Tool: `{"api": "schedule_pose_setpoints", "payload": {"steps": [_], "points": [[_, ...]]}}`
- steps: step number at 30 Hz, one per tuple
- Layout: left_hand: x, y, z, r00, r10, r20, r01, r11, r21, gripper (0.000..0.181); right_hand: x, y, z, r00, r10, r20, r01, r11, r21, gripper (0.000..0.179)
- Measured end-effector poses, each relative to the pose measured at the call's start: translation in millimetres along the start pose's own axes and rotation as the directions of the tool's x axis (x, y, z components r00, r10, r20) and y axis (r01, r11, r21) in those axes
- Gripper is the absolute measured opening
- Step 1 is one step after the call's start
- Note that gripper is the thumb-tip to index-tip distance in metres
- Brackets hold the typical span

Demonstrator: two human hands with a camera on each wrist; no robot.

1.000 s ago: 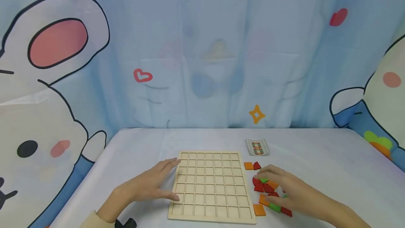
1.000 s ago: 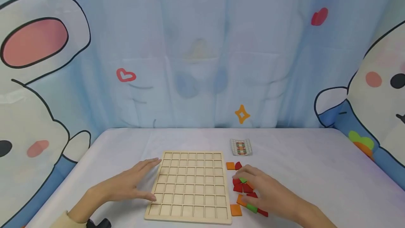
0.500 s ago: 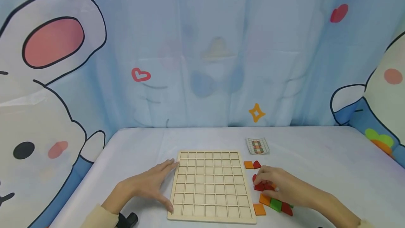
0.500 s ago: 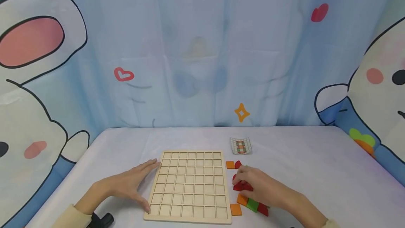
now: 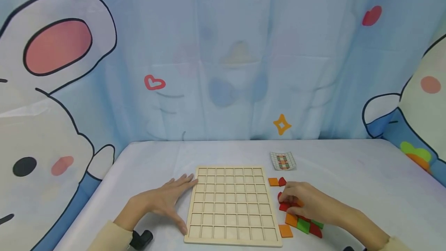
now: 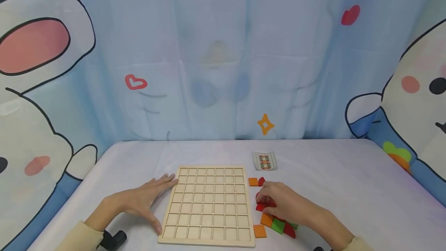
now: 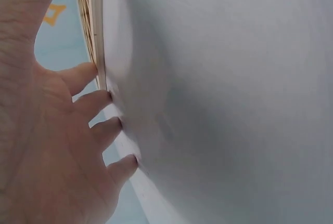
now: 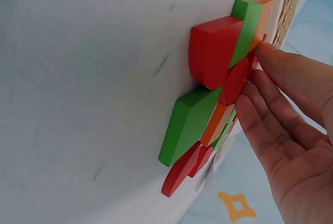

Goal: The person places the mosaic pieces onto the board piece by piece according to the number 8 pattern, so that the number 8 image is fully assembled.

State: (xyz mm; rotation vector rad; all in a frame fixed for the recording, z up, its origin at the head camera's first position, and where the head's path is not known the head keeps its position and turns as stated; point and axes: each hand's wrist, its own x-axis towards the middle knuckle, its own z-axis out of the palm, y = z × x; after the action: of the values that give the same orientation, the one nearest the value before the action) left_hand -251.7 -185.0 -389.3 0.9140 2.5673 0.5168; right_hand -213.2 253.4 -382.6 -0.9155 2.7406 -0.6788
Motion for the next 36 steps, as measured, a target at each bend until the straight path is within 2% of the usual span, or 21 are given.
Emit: {"api": "schedule_pose_setpoints", "payload": {"steps": [9,19,29,36], "points": [[3.7,1.8,2.5,1.000,-0.020,0.000,0.020,1.000,0.016,0.133,2.3,3,2,1.000,-0.008,-0.017,0.009,0.998,0.066,0.023],[8.3,1.8,3.8,1.000,-0.012,0.014,0.012,1.000,0.003,0.135,3.7,2,2,1.000,0.006,-0.012,-0.005,1.000,0.024,0.020],[9.9,3.0,4.7,0.999,-0.023,0.029,0.023,1.000,-0.001,0.135,7.4,0,-1,0.999,0.008,0.032,-0.009,1.000,0.029,0.020],[10.5,8.4,6.0,0.999,-0.054,0.010,0.053,0.998,0.022,0.136,15.7,0,-11,0.996,-0.006,0.091,-0.002,0.995,0.095,0.019]]}}
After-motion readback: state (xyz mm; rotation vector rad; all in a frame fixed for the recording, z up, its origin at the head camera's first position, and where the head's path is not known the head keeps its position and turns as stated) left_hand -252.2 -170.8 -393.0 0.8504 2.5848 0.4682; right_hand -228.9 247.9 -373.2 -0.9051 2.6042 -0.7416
